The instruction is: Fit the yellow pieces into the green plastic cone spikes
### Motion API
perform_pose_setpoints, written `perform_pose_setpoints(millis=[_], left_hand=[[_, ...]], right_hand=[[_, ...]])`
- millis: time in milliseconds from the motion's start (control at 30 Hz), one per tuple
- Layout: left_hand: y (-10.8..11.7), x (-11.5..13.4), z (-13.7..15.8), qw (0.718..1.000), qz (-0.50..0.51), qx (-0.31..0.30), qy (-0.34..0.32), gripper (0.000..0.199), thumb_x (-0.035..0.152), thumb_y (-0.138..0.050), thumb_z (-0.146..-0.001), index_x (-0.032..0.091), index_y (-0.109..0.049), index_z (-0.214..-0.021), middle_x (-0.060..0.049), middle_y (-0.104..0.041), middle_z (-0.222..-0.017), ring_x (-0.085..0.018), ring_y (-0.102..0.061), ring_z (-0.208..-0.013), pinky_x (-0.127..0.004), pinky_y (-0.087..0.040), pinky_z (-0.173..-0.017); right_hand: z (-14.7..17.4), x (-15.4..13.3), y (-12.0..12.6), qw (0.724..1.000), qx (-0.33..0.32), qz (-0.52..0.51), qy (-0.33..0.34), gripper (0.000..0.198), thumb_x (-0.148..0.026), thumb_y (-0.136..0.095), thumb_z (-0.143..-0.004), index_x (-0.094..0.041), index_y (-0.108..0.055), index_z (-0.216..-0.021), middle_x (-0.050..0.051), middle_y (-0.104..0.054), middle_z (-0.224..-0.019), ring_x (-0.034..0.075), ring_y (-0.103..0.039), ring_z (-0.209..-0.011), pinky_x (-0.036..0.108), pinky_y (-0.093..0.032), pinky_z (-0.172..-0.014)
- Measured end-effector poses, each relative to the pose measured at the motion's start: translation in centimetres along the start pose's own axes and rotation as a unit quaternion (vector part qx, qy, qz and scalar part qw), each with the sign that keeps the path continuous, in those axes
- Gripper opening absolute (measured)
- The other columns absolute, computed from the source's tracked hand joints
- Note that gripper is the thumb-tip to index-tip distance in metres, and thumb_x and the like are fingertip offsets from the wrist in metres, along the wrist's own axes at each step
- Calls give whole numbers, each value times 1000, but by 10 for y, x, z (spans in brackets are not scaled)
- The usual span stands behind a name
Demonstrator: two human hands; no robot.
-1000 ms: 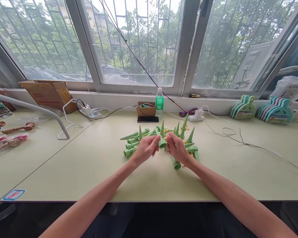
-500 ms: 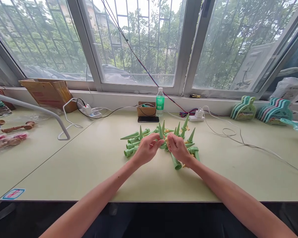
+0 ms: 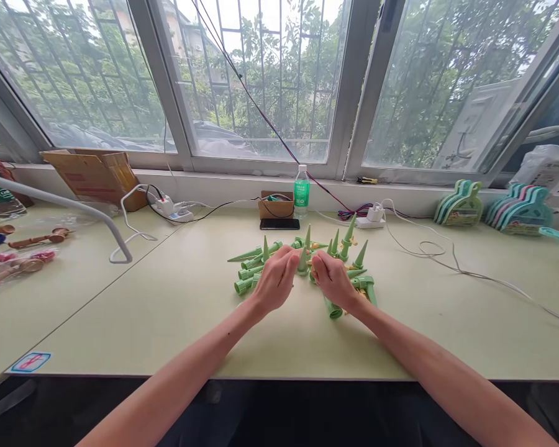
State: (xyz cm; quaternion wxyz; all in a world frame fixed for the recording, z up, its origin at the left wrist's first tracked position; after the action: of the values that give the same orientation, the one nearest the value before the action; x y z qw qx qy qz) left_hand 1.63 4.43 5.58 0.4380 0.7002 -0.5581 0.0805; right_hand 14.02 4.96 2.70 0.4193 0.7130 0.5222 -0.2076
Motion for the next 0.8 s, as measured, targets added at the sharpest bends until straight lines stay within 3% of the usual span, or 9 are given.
perform_pose_setpoints(millis=[167,400,800], left_hand=[[10,-9,-1,997,-1,53,56,49,46,-24,-101,18,-63,-96,-3,-59,-77,-14,-52,-63,-27,-41,-64],[-5,-21,0,985,91,-6,148,41,55,-38,-95,19,-54,-83,4,-51,-53,-9,-42,-44,-22,-35,-49],[-13,-20,1,969,188,-51,150,37,54,-47,-92,18,-55,-96,4,-51,-58,-8,-45,-50,-19,-35,-47]], right_hand=[[0,-9,3,1000,9,7,22,42,-50,-30,-101,-22,-35,-69,-4,-45,-56,10,-40,-49,24,-34,-51],[0,-13,6,999,17,22,23,41,-49,-31,-100,-22,-41,-71,-2,-49,-58,11,-44,-51,24,-37,-53],[-1,-7,3,999,3,39,22,36,-43,-32,-101,-22,-40,-72,-3,-50,-58,10,-44,-50,24,-36,-53]])
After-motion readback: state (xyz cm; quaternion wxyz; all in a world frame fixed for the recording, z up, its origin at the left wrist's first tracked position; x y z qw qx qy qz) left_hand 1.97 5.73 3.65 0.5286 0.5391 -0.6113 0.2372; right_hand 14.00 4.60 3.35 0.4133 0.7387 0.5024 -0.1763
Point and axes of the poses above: each hand's wrist, its own z-axis away from the middle knuckle, its own y-axis out of the back of the hand, x = y × z, the point moved 9 cm from there along -z, towards the middle knuckle
